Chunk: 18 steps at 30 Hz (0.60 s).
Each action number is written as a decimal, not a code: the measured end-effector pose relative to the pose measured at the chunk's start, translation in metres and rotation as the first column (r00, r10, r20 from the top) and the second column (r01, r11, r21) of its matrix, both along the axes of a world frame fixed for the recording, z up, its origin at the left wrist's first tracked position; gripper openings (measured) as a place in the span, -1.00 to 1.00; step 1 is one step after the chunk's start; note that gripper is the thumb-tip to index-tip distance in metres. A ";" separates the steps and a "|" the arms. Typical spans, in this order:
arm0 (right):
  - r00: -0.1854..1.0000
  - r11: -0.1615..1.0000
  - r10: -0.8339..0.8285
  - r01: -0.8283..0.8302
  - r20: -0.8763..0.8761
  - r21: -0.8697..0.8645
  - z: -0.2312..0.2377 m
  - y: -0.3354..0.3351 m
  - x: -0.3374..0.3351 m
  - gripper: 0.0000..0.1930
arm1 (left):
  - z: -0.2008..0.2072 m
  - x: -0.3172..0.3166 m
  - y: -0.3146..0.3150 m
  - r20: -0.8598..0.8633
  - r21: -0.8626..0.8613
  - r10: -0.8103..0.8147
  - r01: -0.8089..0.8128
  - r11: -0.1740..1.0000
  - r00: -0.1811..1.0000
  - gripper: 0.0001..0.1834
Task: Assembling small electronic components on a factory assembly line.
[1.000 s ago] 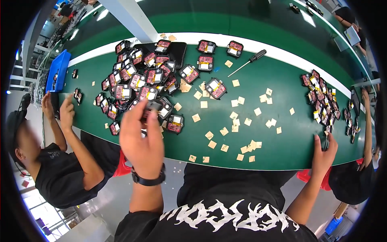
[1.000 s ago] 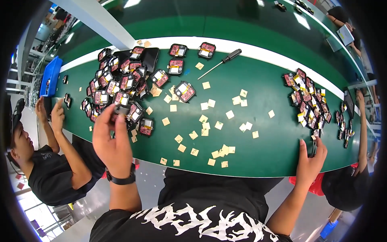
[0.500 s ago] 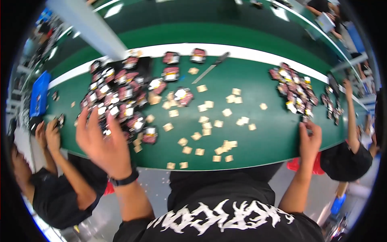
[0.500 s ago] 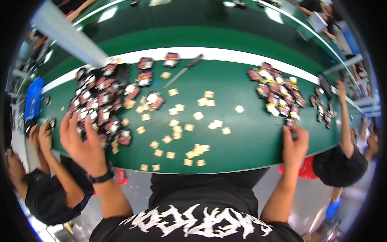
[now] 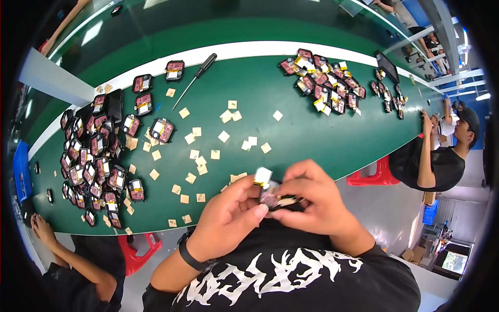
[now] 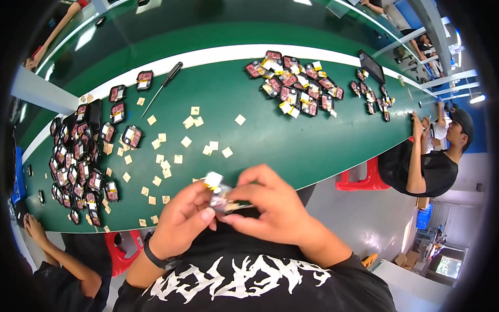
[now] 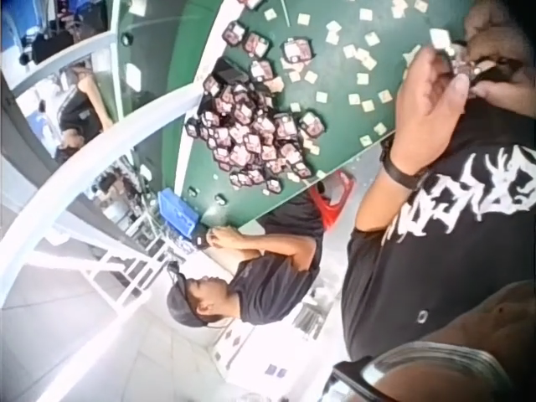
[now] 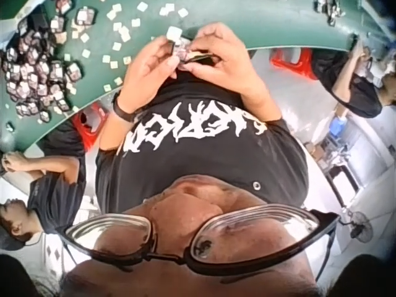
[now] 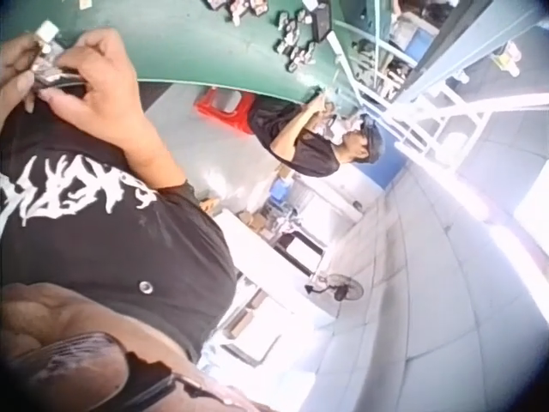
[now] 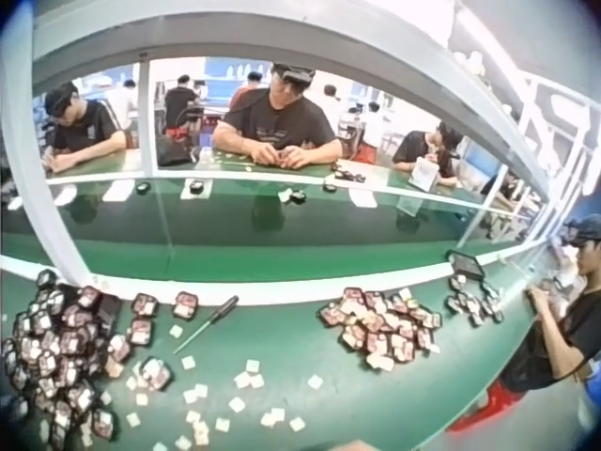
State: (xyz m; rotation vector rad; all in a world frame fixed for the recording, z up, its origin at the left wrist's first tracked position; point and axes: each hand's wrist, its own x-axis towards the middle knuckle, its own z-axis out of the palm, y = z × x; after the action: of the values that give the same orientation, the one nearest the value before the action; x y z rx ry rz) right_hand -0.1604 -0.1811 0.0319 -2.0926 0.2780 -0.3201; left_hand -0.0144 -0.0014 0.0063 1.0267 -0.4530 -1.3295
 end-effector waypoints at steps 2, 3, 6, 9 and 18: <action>0.998 0.998 0.062 -0.062 -0.001 0.013 0.000 0.006 0.007 -0.62 | -0.003 0.002 0.002 0.004 0.035 0.004 -0.004 0.999 1.000 -0.46; 0.998 0.997 0.047 -0.044 -0.038 0.058 0.004 0.007 0.010 -0.62 | -0.007 0.002 0.004 -0.029 0.039 0.056 -0.055 0.998 0.998 -0.48; 0.999 0.995 -0.017 0.022 -0.045 0.101 0.010 0.005 0.011 -0.72 | -0.004 0.003 0.007 -0.103 0.073 0.166 -0.159 0.985 0.981 -0.52; 0.996 0.999 0.025 -0.021 0.091 -0.045 0.001 0.001 0.016 -0.78 | -0.006 0.003 0.011 0.032 0.096 0.218 -0.221 0.971 0.975 -0.55; 0.799 0.580 0.160 0.399 -0.579 0.710 0.001 0.016 0.033 -0.47 | -0.014 -0.003 0.005 0.245 0.072 0.303 -0.329 0.942 0.921 -0.60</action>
State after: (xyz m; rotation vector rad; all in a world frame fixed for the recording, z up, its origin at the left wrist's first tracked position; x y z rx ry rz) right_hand -0.1274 -0.1650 0.0325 -1.1599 0.7988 0.3775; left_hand -0.0178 0.0038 -0.0076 1.2972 -0.3691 -0.9576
